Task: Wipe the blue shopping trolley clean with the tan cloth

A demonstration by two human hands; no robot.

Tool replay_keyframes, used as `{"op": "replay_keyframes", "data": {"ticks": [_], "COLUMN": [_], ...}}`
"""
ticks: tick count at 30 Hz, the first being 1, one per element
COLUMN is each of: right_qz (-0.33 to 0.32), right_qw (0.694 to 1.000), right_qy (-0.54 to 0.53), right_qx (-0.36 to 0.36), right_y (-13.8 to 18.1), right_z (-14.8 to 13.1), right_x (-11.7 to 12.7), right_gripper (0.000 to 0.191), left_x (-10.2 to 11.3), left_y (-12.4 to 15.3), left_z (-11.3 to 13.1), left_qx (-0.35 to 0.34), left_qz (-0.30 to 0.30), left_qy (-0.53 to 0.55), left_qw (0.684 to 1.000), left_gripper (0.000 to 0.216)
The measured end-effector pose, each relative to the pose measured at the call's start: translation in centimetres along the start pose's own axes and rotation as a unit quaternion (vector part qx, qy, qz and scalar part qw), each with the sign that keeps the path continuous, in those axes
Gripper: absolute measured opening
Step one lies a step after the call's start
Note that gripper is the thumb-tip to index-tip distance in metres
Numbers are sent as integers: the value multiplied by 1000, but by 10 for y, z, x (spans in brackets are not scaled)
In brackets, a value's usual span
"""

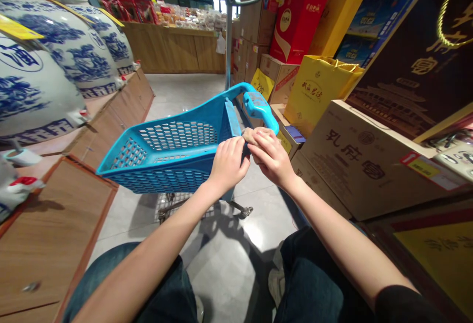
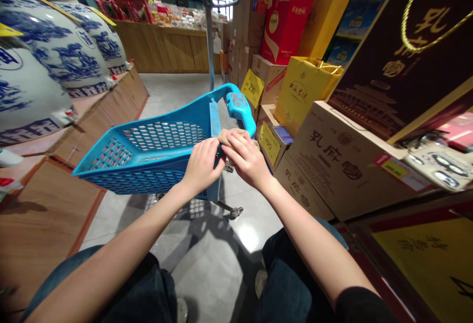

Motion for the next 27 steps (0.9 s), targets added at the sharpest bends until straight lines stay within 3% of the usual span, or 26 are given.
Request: {"op": "replay_keyframes", "data": {"ticks": [3, 7, 10, 16, 19, 22, 27], "right_qz": [-22, 45, 77, -25, 14, 62, -26], "right_qw": [999, 999, 997, 999, 999, 997, 999], "right_qy": [-21, -2, -1, 26, 32, 23, -13], "right_qx": [27, -1, -24, 12, -13, -33, 15], "right_y": [-2, -7, -6, -6, -10, -9, -6], "right_z": [4, 15, 6, 4, 14, 8, -6], "right_x": [4, 17, 13, 5, 16, 16, 1], "right_gripper": [39, 47, 46, 30, 32, 38, 35], "left_x": [0, 0, 0, 0, 1, 1, 0], "left_y": [0, 0, 1, 3, 2, 1, 2], "left_z": [0, 4, 5, 2, 4, 4, 1], "left_qx": [3, -10, -9, -3, -3, -3, 7], "left_qz": [3, -2, 5, 17, 5, 3, 5], "left_qy": [4, 11, 7, -3, 10, 16, 0], "left_qw": [1000, 1000, 1000, 1000, 1000, 1000, 1000], "left_gripper": [47, 54, 54, 51, 55, 55, 48]}}
Point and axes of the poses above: each hand's wrist, its own y-axis away from the middle knuckle, its own x-axis out of the back of the hand, z = x × y, the point moved 6 cm from there along -y, towards the middle knuckle, and after that the axes turned 10 degrees about z, right-handed, at the moved point
